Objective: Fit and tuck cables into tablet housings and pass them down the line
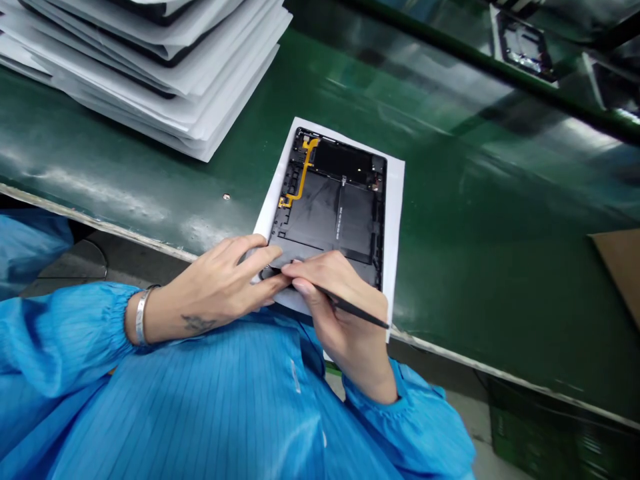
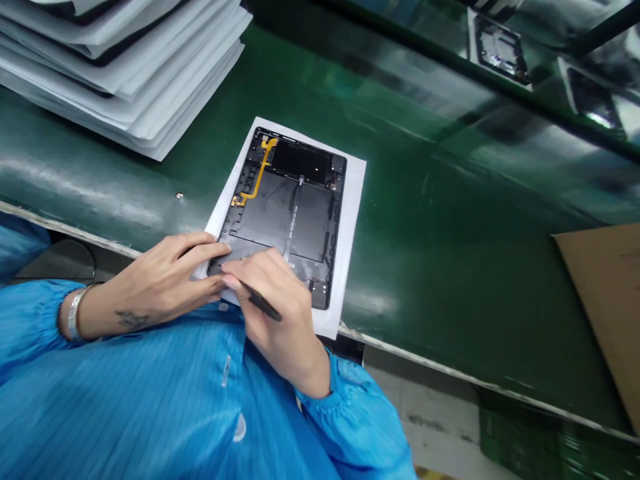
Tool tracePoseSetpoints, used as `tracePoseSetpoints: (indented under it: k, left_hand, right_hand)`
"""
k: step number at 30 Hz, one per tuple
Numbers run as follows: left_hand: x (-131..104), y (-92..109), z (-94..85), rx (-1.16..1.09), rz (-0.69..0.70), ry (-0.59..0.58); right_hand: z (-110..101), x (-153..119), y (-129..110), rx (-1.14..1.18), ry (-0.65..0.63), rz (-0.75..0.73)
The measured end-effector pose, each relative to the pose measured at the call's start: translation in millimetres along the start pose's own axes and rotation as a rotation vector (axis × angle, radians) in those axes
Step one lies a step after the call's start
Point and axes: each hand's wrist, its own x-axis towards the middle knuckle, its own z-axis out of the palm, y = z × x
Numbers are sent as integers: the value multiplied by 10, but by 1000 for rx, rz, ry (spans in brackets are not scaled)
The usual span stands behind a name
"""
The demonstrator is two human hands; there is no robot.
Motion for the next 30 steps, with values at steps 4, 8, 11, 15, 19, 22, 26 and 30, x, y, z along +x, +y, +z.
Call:
tracePoseSetpoints:
  k: [4, 8, 11, 15, 19, 22, 26, 30]
  left_hand:
    - [-124, -119, 20, -85, 110, 47]
    - [-220, -194, 32, -121, 101, 75]
    - [-200, -186, 12, -136, 77, 65]
    - [-85, -140, -46, -86, 65, 31]
    - [71, -77, -71, 16, 85, 62]
    - [149, -47, -44, 11, 113, 64]
    - [150, -37, 3, 12, 131, 68]
    - [124, -26, 11, -2, 120, 74]
  right_hand:
    - [-11, 31, 7, -17, -48, -35]
    - [-124, -50, 32, -28, -21, -28]
    - [-263, -162, 46, -63, 20, 26]
    - [-337, -246, 61, -106, 20, 15]
    - [-294, -248, 84, -128, 69, -6]
    - [-277, -254, 61, -172, 67, -21]
    - [-272, -280, -41, -338, -81, -147]
    - [-277, -305, -75, -466, -165, -188]
